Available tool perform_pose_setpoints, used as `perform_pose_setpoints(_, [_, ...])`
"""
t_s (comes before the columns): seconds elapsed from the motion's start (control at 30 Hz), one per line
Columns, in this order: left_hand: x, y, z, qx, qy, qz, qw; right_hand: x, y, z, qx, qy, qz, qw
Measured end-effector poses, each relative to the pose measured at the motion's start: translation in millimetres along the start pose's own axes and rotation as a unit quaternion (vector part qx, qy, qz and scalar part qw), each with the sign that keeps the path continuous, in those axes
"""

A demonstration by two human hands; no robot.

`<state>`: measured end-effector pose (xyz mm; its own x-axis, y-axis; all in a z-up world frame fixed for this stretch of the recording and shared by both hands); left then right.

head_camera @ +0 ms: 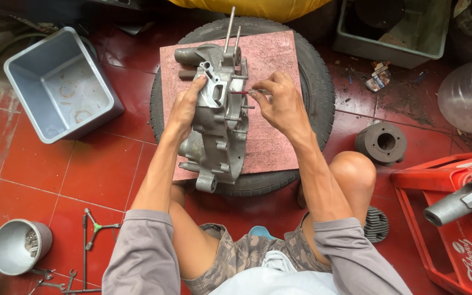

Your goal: A person is cleaning and adjusting components within a motorcycle crankcase using a brush and a small tool while sitting on the floor.

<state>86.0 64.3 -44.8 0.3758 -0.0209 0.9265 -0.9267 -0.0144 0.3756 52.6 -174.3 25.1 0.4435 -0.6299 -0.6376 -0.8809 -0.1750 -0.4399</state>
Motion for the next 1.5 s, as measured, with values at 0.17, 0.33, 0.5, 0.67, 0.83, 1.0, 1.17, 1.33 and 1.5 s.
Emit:
perform_pose_setpoints(0.17, [7.2,9.0,3.8,0.002,0.039,-0.023,0.999,8.2,-1.2,12.6,-0.008,-0.011,0.007,1.000])
perform_pose_setpoints(0.33, [-8.1,-2.7,-0.8,0.000,0.042,-0.022,0.999,-8.8,-6.4,3.2,-0.060,-0.008,0.045,0.997])
perform_pose_setpoints(0.5, [-19.3,-12.8,-7.1,0.025,-0.056,0.016,0.998,-12.2,-0.8,3.1,-0.155,0.040,0.173,0.972])
perform_pose_setpoints(0.67, [-13.4,-8.1,-11.9,0.052,-0.086,0.035,0.994,-16.5,-6.4,7.9,-0.178,0.019,0.160,0.971])
perform_pose_setpoints(0.83, [-6.4,-2.8,-9.9,0.064,-0.066,0.033,0.995,-16.2,-6.2,12.0,-0.176,0.010,0.144,0.974])
perform_pose_setpoints(1.0, [6.1,6.7,-5.3,0.068,-0.035,0.033,0.997,-16.1,-5.6,12.6,-0.186,0.011,0.155,0.970])
perform_pose_setpoints(1.17, [7.4,9.3,-6.6,0.076,-0.025,0.037,0.996,-9.4,-7.1,10.4,-0.166,0.003,0.132,0.977])
perform_pose_setpoints(1.33, [6.3,9.7,-4.8,0.069,-0.003,0.032,0.997,-15.2,-6.9,8.2,-0.151,-0.008,0.138,0.979])
perform_pose_setpoints(1.5, [18.7,20.2,-0.1,0.069,0.002,0.035,0.997,-13.6,-7.4,7.9,-0.154,0.014,0.151,0.976])
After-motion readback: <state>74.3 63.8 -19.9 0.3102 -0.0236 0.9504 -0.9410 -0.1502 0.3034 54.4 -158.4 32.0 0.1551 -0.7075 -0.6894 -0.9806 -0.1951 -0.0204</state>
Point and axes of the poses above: each hand's wrist, its own y-axis away from the middle knuckle, its own z-axis out of the palm, x = y × z, the point moved 9 cm from there along -y, towards the middle knuckle, and after that the axes turned 1 degree about -y, right-handed, at the moved point
